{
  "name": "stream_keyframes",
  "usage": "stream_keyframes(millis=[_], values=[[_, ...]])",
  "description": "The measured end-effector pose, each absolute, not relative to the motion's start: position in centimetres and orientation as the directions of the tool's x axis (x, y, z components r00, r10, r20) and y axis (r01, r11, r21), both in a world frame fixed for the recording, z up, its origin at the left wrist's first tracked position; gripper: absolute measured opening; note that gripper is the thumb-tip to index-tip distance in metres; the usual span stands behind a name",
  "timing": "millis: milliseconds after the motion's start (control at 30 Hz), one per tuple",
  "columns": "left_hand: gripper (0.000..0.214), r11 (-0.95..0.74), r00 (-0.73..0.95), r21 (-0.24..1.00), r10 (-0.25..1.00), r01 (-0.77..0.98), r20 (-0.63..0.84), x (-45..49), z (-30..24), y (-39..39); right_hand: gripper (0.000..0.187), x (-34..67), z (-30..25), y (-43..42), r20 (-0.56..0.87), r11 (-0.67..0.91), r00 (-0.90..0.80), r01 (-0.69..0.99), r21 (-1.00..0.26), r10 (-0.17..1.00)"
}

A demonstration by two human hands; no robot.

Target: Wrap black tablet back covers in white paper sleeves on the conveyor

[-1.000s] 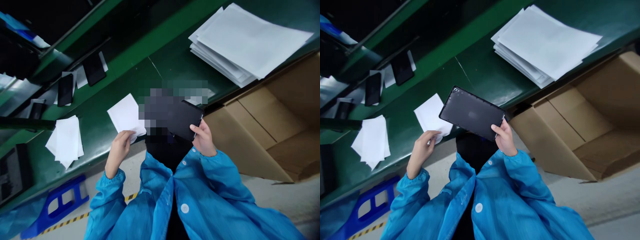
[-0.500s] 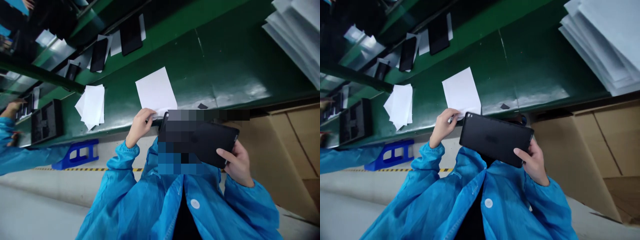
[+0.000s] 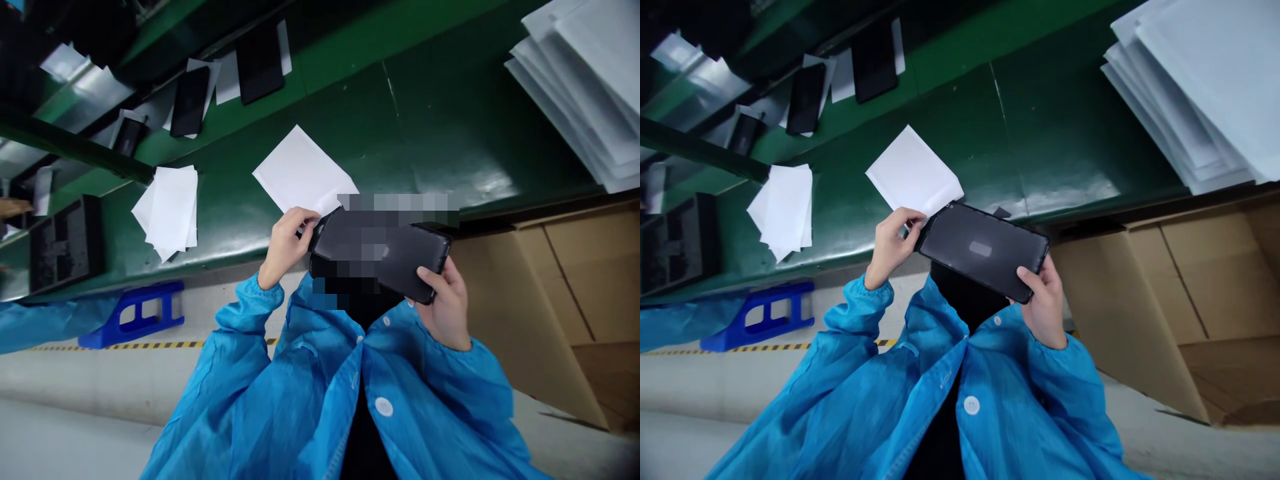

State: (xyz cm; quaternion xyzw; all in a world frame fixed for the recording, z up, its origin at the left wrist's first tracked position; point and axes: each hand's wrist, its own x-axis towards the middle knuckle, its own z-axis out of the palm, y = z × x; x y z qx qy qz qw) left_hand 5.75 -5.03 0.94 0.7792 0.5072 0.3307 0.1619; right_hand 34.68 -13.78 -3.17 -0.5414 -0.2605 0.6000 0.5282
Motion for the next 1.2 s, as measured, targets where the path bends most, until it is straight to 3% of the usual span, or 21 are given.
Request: stream_keyframes(millis=[100,333,567,700,933,1067,1200], values=[[0.021,-0.410,0.266,0.591,0.910,0.694,0.319,5.6,0.7,-5.2,0.031,34.2,-3.0,-13.6,-0.428,-0.312,0.201,-0.434,-0.845,0.881],[0.043,-0.335,0.269,0.576,0.942,0.746,0.199,4.9,-0.3,-5.4,0.032,33.5,-3.3,-12.7,-0.417,-0.294,0.235,-0.422,-0.857,0.878],[0.059,-0.172,0.120,0.422,0.982,0.890,0.147,4.8,-0.4,-6.3,0.033,31.9,-3.9,-12.2,-0.364,-0.234,0.292,-0.397,-0.887,0.885],[0.055,-0.139,0.058,0.410,0.977,0.901,0.204,4.4,-0.8,-6.3,0.035,31.1,-3.9,-12.1,-0.375,-0.240,0.302,-0.401,-0.884,0.876],[0.035,-0.264,0.127,0.429,0.939,0.864,0.321,3.8,-0.9,-6.0,0.037,30.3,-3.6,-12.3,-0.374,-0.266,0.301,-0.344,-0.901,0.877],[0.018,-0.272,0.138,0.449,0.941,0.852,0.308,4.1,-0.4,-5.7,0.041,29.0,-3.4,-12.6,-0.327,-0.236,0.321,-0.292,-0.927,0.889],[0.016,-0.284,0.137,0.464,0.936,0.839,0.324,4.0,0.1,-5.3,0.047,27.6,-3.2,-13.0,-0.333,-0.240,0.346,-0.286,-0.928,0.877]])
